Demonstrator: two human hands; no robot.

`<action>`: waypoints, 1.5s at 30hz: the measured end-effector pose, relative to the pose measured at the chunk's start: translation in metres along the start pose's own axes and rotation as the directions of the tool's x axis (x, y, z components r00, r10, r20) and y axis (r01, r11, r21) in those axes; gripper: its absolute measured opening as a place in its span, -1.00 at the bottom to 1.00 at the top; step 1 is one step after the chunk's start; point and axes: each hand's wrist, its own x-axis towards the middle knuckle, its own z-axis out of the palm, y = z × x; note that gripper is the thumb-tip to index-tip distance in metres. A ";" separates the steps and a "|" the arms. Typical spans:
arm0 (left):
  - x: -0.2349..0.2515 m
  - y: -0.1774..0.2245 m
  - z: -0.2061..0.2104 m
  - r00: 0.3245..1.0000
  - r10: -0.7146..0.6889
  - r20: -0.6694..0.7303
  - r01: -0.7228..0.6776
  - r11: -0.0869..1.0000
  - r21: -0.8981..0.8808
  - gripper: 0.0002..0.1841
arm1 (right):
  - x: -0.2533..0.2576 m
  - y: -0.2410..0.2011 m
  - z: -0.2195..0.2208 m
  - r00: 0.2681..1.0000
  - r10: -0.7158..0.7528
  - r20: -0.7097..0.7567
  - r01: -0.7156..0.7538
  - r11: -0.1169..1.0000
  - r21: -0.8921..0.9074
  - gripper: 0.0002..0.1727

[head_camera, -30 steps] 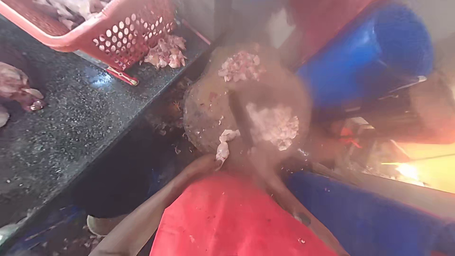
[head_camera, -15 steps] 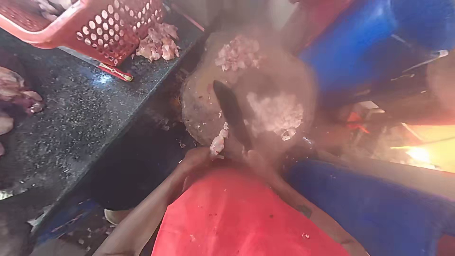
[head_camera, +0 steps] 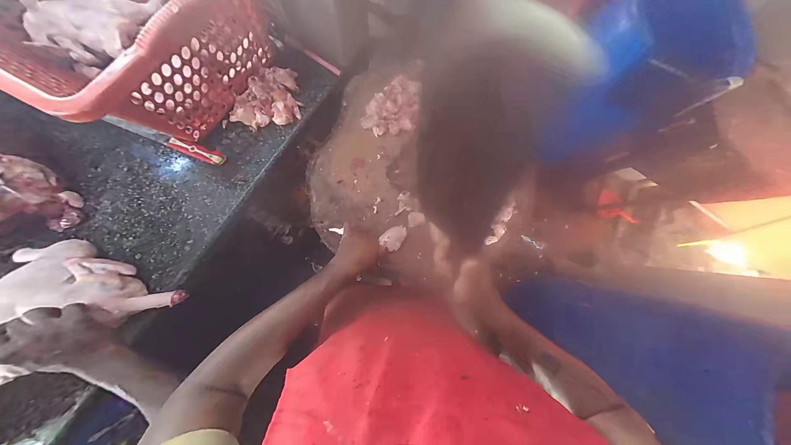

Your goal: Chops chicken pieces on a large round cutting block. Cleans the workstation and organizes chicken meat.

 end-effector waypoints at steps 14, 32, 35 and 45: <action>0.009 0.006 0.031 0.990 -0.008 0.139 0.091 0.792 -0.603 -0.46 | -0.007 0.007 -0.005 0.988 0.152 0.027 -0.148 0.982 -0.117 -0.18; -0.002 -0.028 0.011 0.999 0.029 -0.035 -0.034 0.986 -0.162 -0.65 | -0.034 0.045 -0.001 0.994 0.048 0.098 -0.023 0.971 -0.238 -0.13; -0.009 -0.030 0.010 0.999 0.021 -0.033 -0.027 0.979 -0.200 -0.65 | -0.036 0.092 -0.009 0.705 0.666 0.243 -0.448 0.684 -0.575 -0.36; 0.003 -0.009 0.033 0.959 -0.275 -0.065 0.212 0.852 -0.479 -0.55 | -0.020 0.045 0.012 0.965 0.234 0.118 -0.208 0.957 -0.200 -0.08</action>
